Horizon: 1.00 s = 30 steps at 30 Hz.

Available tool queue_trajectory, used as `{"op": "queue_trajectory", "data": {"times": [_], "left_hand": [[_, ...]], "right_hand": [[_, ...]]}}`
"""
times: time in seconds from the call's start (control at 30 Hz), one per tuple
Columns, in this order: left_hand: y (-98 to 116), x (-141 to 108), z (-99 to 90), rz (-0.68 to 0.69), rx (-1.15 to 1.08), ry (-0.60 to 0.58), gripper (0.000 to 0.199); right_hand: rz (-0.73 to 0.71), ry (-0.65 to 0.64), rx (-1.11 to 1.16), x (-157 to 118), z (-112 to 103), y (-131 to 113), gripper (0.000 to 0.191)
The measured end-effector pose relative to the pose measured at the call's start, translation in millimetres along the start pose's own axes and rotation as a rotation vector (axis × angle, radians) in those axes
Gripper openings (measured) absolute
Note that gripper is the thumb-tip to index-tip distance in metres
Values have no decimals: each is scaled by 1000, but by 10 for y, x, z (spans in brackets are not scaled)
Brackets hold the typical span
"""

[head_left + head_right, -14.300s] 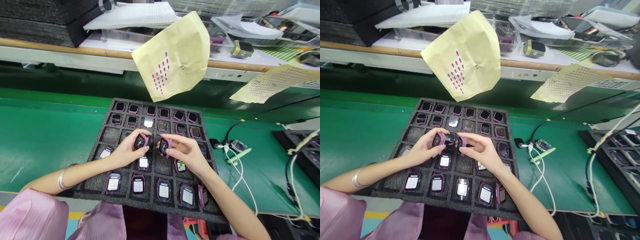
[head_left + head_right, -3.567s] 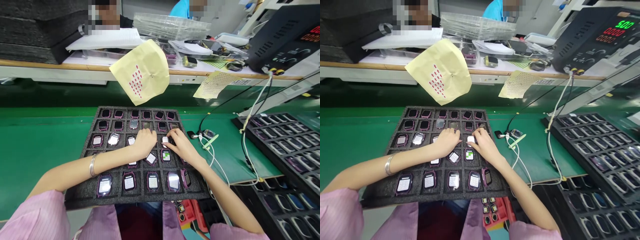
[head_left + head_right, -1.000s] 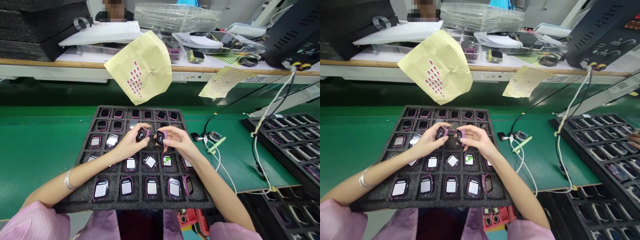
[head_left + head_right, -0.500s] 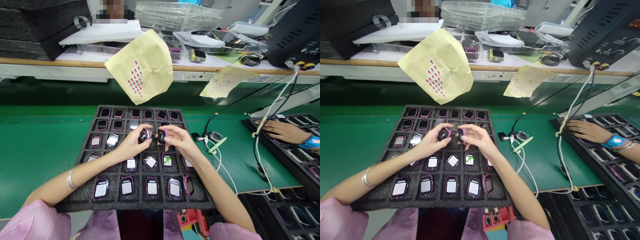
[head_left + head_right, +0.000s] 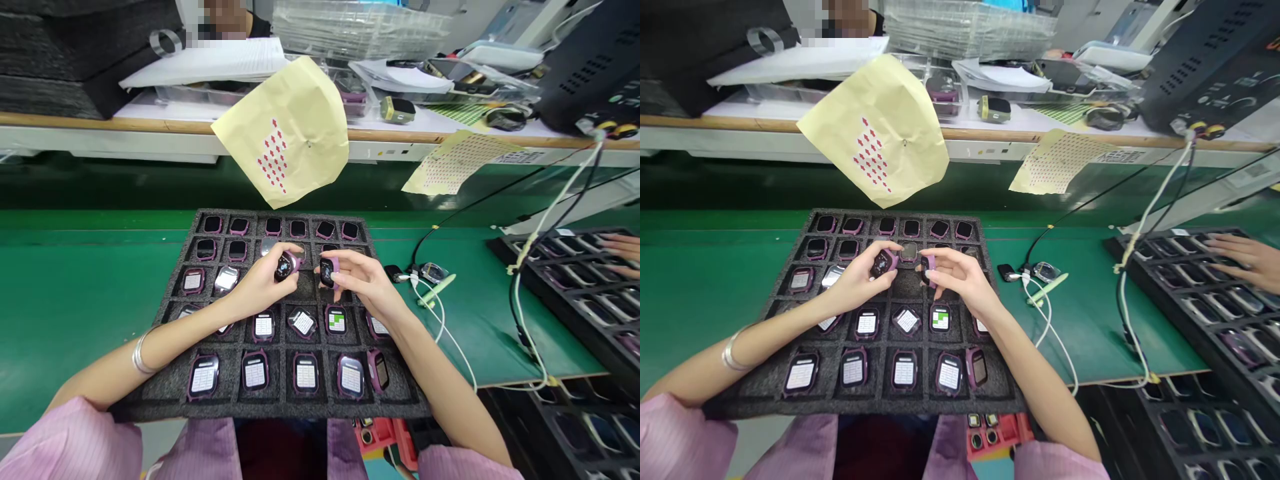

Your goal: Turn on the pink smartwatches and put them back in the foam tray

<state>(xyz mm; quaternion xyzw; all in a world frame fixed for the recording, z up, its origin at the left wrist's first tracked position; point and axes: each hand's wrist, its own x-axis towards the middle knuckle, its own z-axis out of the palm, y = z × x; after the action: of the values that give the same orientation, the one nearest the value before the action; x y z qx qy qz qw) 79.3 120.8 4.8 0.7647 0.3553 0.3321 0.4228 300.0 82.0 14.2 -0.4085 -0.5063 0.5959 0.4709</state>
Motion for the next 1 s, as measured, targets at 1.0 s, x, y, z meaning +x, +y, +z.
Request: {"op": "queue_trajectory", "data": {"times": [1.0], "left_hand": [[9, 4, 102, -452, -739, -32, 42]], "right_hand": [[125, 46, 92, -44, 39, 50, 37]]}}
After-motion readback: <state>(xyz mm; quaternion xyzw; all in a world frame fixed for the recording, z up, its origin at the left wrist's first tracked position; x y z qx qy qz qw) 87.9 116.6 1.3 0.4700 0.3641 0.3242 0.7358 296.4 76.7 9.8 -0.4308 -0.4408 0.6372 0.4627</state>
